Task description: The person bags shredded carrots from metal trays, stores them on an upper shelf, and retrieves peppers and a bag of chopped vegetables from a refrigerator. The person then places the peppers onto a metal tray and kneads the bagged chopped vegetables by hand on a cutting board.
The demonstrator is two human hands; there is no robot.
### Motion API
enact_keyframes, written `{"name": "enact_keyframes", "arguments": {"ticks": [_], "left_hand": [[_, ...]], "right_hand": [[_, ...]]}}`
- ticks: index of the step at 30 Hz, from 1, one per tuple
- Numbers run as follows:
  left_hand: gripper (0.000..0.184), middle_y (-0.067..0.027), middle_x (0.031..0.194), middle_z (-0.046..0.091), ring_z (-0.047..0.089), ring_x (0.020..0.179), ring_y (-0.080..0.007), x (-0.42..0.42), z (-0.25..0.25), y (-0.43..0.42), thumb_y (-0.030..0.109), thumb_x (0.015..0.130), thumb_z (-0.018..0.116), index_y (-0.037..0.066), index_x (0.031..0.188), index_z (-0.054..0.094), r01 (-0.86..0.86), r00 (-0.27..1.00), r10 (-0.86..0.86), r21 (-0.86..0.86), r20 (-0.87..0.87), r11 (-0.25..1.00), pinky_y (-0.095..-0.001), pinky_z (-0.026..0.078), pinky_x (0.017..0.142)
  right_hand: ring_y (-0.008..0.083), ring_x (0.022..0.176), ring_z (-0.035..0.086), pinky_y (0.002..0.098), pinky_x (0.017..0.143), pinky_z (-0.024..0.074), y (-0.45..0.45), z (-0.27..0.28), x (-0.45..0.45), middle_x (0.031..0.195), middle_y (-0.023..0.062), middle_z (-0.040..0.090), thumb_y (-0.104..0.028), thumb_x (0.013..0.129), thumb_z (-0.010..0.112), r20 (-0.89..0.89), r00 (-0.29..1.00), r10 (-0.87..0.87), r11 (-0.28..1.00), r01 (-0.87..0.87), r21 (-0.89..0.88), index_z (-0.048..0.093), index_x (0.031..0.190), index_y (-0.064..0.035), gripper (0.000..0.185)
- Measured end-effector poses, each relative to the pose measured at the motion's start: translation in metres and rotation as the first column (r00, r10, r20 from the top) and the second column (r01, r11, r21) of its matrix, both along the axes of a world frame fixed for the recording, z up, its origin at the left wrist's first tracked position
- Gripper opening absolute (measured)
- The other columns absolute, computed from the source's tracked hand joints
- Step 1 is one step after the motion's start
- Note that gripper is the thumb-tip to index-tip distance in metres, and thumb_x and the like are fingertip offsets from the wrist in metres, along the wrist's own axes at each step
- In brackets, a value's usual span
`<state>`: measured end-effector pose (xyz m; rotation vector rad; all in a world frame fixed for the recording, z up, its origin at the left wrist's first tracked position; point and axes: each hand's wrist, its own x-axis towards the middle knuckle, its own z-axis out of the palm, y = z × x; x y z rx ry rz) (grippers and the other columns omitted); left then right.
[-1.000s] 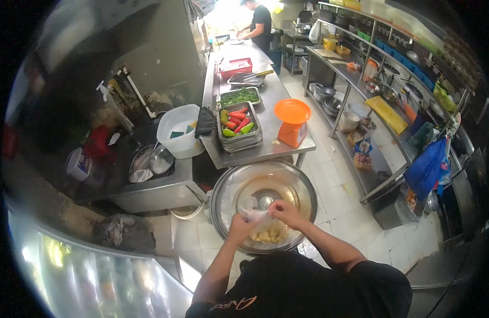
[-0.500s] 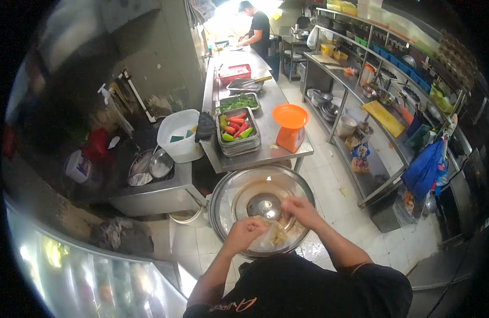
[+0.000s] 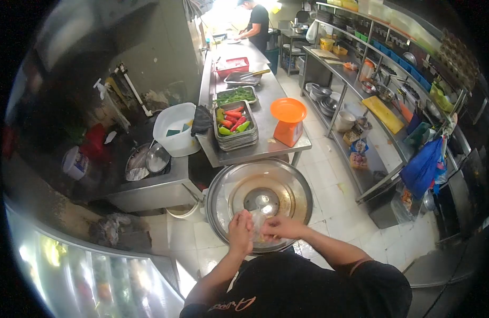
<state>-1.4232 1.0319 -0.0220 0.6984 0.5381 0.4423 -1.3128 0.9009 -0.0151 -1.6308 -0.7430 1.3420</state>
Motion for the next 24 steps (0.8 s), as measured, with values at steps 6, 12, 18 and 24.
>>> {"name": "enact_keyframes", "arguments": {"ticks": [6,12,18,24], "left_hand": [[0.010,0.0039,0.064,0.048,0.039,0.054,-0.0018,0.003,-0.018,0.002,0.016,0.088,0.058,0.006,0.087,0.056,0.079,0.993,-0.056,0.237,-0.101,0.968,-0.0183,0.030,0.043],[0.010,0.0032,0.070,0.052,0.047,0.061,-0.0048,-0.001,-0.033,0.018,0.016,0.086,0.060,0.006,0.084,0.058,0.677,0.721,-0.542,0.273,-0.431,0.683,-0.0196,0.037,0.054],[0.021,-0.0057,0.087,0.060,0.058,0.077,-0.0157,0.005,-0.054,0.029,0.012,0.085,0.057,0.002,0.104,0.055,0.395,0.916,-0.399,-0.071,-0.049,0.916,-0.0312,0.049,0.067],[0.007,-0.0066,0.084,0.060,0.059,0.075,-0.0148,0.009,-0.079,0.011,0.006,0.089,0.051,0.003,0.093,0.056,0.553,0.833,-0.426,0.491,-0.353,0.674,-0.0295,0.051,0.065]], "right_hand": [[0.0144,0.076,0.060,0.0300,0.068,0.0504,0.007,-0.038,-0.007,0.082,0.0044,0.059,-0.014,0.090,0.054,-0.295,0.831,-0.471,0.783,0.548,0.294,0.055,0.085,-0.0049,0.010],[0.0138,0.073,0.056,0.0309,0.068,0.0486,0.003,-0.044,0.001,0.080,0.0024,0.056,-0.015,0.091,0.050,-0.714,0.598,-0.364,0.614,0.730,0.299,0.051,0.085,-0.0085,0.009],[0.0078,0.071,0.052,0.0232,0.063,0.0453,-0.004,-0.015,-0.010,0.075,-0.0021,0.053,-0.014,0.087,0.057,-0.698,0.590,-0.406,0.667,0.713,0.214,0.050,0.092,-0.0094,0.010],[0.0033,0.059,0.042,0.0189,0.053,0.0344,-0.006,-0.029,0.009,0.069,-0.0035,0.048,-0.012,0.083,0.062,-0.699,0.635,-0.331,0.785,0.596,0.170,0.050,0.097,-0.0109,0.018]]}}
